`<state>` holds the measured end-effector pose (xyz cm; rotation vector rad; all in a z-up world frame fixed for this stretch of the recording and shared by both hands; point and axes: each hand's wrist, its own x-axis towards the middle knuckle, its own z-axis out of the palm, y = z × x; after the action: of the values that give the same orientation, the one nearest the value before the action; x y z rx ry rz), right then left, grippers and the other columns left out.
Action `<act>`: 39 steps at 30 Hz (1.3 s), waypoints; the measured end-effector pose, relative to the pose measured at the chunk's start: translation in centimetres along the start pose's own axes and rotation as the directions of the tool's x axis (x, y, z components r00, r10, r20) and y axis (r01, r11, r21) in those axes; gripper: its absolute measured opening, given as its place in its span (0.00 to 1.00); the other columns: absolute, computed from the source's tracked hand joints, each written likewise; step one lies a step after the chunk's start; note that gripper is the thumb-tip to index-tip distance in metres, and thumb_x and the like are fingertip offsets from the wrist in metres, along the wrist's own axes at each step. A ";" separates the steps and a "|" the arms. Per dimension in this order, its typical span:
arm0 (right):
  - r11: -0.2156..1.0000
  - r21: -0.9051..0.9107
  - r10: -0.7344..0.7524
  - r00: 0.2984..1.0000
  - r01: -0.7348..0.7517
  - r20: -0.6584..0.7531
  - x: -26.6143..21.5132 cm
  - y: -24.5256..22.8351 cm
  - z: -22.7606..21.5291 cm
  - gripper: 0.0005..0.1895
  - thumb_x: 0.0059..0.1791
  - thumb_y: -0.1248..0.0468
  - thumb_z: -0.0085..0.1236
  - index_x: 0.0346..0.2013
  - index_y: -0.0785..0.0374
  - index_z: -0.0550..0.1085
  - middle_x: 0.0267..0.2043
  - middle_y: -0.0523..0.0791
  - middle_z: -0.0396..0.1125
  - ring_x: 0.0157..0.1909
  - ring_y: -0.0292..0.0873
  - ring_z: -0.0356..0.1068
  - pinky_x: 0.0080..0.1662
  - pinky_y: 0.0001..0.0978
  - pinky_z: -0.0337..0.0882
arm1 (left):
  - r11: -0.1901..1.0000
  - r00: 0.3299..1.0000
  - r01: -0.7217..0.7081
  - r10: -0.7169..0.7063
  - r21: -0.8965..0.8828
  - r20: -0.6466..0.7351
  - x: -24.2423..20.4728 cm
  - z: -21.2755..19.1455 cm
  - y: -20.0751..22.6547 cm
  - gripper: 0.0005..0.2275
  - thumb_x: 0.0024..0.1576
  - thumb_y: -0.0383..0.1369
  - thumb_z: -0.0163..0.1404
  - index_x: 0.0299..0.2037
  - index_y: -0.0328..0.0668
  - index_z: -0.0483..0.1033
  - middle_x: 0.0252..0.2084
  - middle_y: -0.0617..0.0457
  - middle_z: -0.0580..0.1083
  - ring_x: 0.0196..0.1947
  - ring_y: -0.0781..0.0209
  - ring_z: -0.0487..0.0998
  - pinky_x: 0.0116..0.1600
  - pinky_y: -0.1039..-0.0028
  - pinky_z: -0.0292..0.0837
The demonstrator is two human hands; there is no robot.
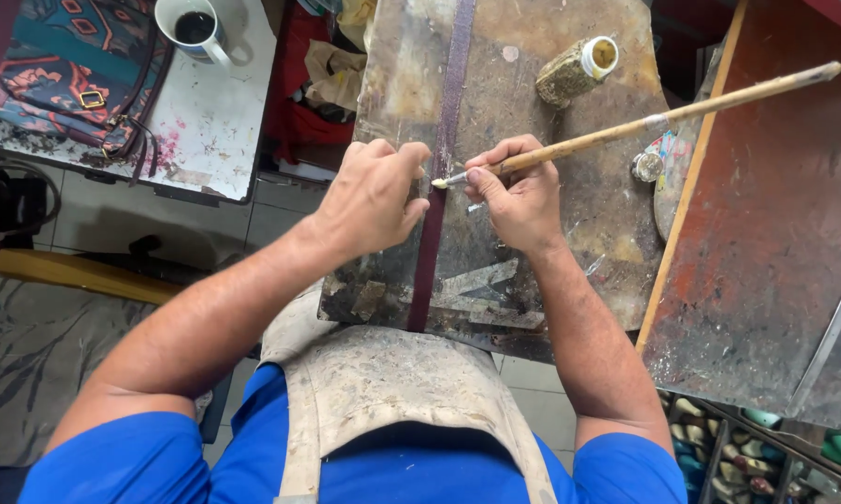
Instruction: The person applies a yellowish substance from a small container onto a long, dark strip of material using a brush. They repeatedly dip the brush into the container and spread the substance along the length of the strip, which is laid out on a workbench.
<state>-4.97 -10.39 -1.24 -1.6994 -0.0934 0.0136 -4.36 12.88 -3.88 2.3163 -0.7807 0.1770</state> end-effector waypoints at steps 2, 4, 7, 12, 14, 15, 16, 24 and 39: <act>1.000 -0.006 0.002 1.000 -0.002 0.008 -0.1 0.1 -0.1 0.11 0.52 0.74 0.62 0.41 0.70 0.66 0.38 0.56 0.75 0.32 0.41 0.78 0.34 0.27 0.82 | 1.000 0.998 -0.005 0.007 0.019 -0.063 -0.2 0.9 0.7 0.27 0.46 0.31 0.65 0.55 0.42 0.68 0.35 0.53 0.80 0.40 0.50 0.80 0.47 0.60 0.70; 1.000 -0.014 -0.002 1.000 0.002 0.018 -0.1 0.2 -0.2 0.11 0.52 0.74 0.62 0.41 0.70 0.66 0.38 0.57 0.75 0.32 0.42 0.78 0.34 0.28 0.82 | 0.999 0.991 -0.011 0.016 0.040 -0.133 -0.3 1.9 1.0 0.28 0.46 0.31 0.65 0.57 0.43 0.66 0.33 0.54 0.80 0.38 0.52 0.80 0.46 0.62 0.70; 1.000 -0.017 -0.005 1.000 0.005 0.023 0.1 0.3 -0.2 0.11 0.52 0.74 0.62 0.41 0.69 0.66 0.38 0.57 0.75 0.32 0.42 0.78 0.34 0.27 0.82 | 0.992 0.979 -0.019 0.043 0.122 -0.198 -0.1 3.1 1.2 0.26 0.47 0.31 0.63 0.56 0.43 0.67 0.26 0.56 0.77 0.35 0.54 0.79 0.44 0.65 0.71; 1.000 -0.029 0.013 1.000 -0.012 0.027 0.1 0.3 -0.2 0.11 0.52 0.73 0.61 0.42 0.69 0.66 0.38 0.56 0.75 0.33 0.40 0.78 0.34 0.26 0.82 | 0.982 0.979 -0.010 0.049 0.189 -0.200 0.0 3.3 1.3 0.16 0.51 0.26 0.52 0.50 0.45 0.67 0.21 0.56 0.71 0.29 0.55 0.77 0.39 0.66 0.71; 0.999 -0.035 0.013 1.000 -0.012 0.025 0.1 0.3 -0.2 0.11 0.52 0.73 0.62 0.42 0.69 0.66 0.38 0.56 0.75 0.32 0.41 0.78 0.34 0.27 0.82 | 0.972 0.980 -0.021 0.066 0.233 -0.187 0.1 2.7 0.5 0.14 0.50 0.25 0.51 0.46 0.45 0.68 0.21 0.55 0.70 0.28 0.52 0.76 0.36 0.63 0.69; 0.999 -0.042 0.012 1.000 -0.011 0.024 0.1 0.3 -0.1 0.12 0.52 0.73 0.62 0.42 0.68 0.66 0.38 0.56 0.75 0.32 0.41 0.78 0.35 0.27 0.82 | 0.961 0.981 -0.031 0.081 0.276 -0.174 0.1 2.4 0.1 0.12 0.49 0.24 0.51 0.43 0.45 0.69 0.21 0.54 0.69 0.27 0.50 0.75 0.34 0.61 0.67; 0.999 -0.040 0.013 1.000 -0.012 0.029 0.1 0.2 -0.1 0.12 0.52 0.73 0.62 0.42 0.68 0.66 0.38 0.56 0.75 0.32 0.41 0.78 0.35 0.27 0.82 | 0.961 0.982 -0.027 0.078 0.277 -0.175 0.3 1.7 -1.2 0.12 0.49 0.24 0.51 0.43 0.45 0.69 0.21 0.54 0.69 0.27 0.50 0.75 0.34 0.61 0.67; 0.999 -0.042 -0.002 0.999 0.003 0.033 0.3 0.5 -0.2 0.11 0.52 0.73 0.62 0.41 0.69 0.66 0.38 0.56 0.75 0.32 0.42 0.78 0.34 0.28 0.82 | 0.997 0.979 -0.002 0.019 0.080 -0.201 0.5 0.3 0.4 0.15 0.47 0.26 0.60 0.44 0.41 0.72 0.22 0.54 0.70 0.24 0.52 0.75 0.32 0.65 0.70; 0.997 -0.079 -0.013 0.999 0.016 0.037 0.1 -0.3 0.2 0.12 0.52 0.74 0.63 0.40 0.69 0.66 0.38 0.57 0.75 0.32 0.42 0.78 0.35 0.29 0.82 | 0.991 0.992 0.117 -0.113 0.071 -0.060 2.1 3.4 1.5 0.16 0.48 0.20 0.48 0.46 0.40 0.61 0.20 0.47 0.72 0.24 0.42 0.77 0.29 0.57 0.72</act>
<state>-4.91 -10.18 -1.01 -1.7785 -0.1354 0.0301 -3.80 8.77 -4.91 2.4083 -0.6200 0.2220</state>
